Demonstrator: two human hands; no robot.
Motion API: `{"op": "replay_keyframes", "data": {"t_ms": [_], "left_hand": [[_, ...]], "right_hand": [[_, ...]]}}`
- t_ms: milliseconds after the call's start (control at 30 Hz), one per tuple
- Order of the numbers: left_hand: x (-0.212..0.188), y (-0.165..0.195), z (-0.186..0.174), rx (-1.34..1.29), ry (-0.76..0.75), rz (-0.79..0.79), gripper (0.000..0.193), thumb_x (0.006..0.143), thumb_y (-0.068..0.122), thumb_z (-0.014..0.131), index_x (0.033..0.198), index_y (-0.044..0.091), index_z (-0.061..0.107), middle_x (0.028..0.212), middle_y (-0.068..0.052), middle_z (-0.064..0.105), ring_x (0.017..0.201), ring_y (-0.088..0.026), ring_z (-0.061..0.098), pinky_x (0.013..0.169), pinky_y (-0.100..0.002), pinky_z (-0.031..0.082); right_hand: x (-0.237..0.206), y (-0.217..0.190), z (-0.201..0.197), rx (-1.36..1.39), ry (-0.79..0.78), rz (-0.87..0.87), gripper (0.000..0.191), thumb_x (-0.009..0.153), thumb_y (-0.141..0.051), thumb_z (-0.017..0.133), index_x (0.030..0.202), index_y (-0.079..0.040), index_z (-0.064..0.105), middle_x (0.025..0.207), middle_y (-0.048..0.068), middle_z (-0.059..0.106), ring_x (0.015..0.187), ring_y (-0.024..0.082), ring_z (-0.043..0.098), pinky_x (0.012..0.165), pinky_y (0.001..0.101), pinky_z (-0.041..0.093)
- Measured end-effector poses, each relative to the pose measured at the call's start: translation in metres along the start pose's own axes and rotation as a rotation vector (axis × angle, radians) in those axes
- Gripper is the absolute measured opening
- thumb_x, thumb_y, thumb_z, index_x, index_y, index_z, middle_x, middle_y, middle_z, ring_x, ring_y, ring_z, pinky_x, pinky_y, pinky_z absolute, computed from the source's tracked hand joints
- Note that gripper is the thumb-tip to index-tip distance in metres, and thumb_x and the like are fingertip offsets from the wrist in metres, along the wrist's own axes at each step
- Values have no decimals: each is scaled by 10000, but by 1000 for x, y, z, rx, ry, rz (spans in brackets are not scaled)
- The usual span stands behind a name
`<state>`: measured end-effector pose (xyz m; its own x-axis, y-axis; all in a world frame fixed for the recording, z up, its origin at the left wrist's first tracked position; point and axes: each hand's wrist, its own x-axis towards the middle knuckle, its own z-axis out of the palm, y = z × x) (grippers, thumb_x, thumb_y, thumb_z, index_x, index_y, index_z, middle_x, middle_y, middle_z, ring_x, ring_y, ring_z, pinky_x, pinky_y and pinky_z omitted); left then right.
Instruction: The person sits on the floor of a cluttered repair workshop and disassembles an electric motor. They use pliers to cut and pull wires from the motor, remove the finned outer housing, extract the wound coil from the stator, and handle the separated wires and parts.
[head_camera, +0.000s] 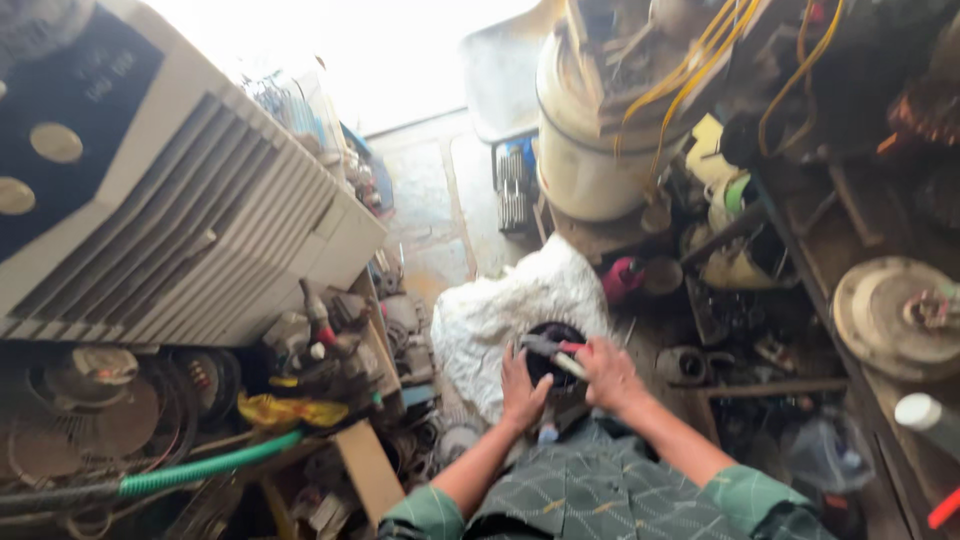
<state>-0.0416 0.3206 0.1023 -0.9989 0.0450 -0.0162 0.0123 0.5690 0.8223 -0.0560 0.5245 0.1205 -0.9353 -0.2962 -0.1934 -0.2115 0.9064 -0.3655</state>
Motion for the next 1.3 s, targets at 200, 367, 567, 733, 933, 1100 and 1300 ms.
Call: {"op": "replay_keyframes", "data": {"t_ms": [200,367,567,733,933,1100,1300], "left_hand": [[4,-5,-18,143,101,199,477,787,278,770,1189,50,653,1270,-257,543,1208,-447,492,1057,-520,379],[12,-35,-3,198,94,488,346,835,263,751,1085,32,697,1095,-228,655,1083,-457,599,1049,-585,409],[-2,-44,-19,-122,-154,88,346,912,300,740,1151,54,695,1122,-182,697,1078,-359,651,982,-481,487],[-11,-47,-45,-53,-47,-100,329,947,282,739,1146,22,706,1098,-175,705,1017,-319,653,929,-418,489],[-28,-16,-15,-51,-104,12,387,904,232,584,1202,15,701,1203,-198,677,1122,-356,644,977,-421,506],[-4,34,25,398,-264,-265,525,819,410,743,1174,27,692,1185,-216,686,1125,-383,645,951,-449,501],[18,50,20,385,-363,-313,410,761,337,785,1103,112,760,1087,-162,747,1039,-320,718,905,-398,543]], "right_hand": [[-87,47,8,502,226,322,523,625,-100,766,1122,-34,620,1111,160,572,1019,342,617,889,449,509],[-239,64,17,1252,358,778,402,839,-83,639,1234,-36,583,907,118,588,769,185,591,688,320,503],[-378,53,34,1392,1010,1114,481,727,-34,719,1198,-68,627,962,17,664,671,110,589,559,263,478],[-448,112,15,1083,1153,1298,280,858,-43,724,1095,-140,610,860,-47,610,643,96,547,531,239,427],[-504,182,6,653,983,1599,258,876,-40,733,1093,-114,616,914,-20,604,703,120,557,598,250,448],[-527,208,7,541,784,1703,242,890,-38,741,1092,-93,620,959,3,600,754,140,566,654,259,466],[-537,225,12,482,659,1737,224,907,-36,750,1091,-68,626,1014,30,595,815,163,576,721,270,488]]}}
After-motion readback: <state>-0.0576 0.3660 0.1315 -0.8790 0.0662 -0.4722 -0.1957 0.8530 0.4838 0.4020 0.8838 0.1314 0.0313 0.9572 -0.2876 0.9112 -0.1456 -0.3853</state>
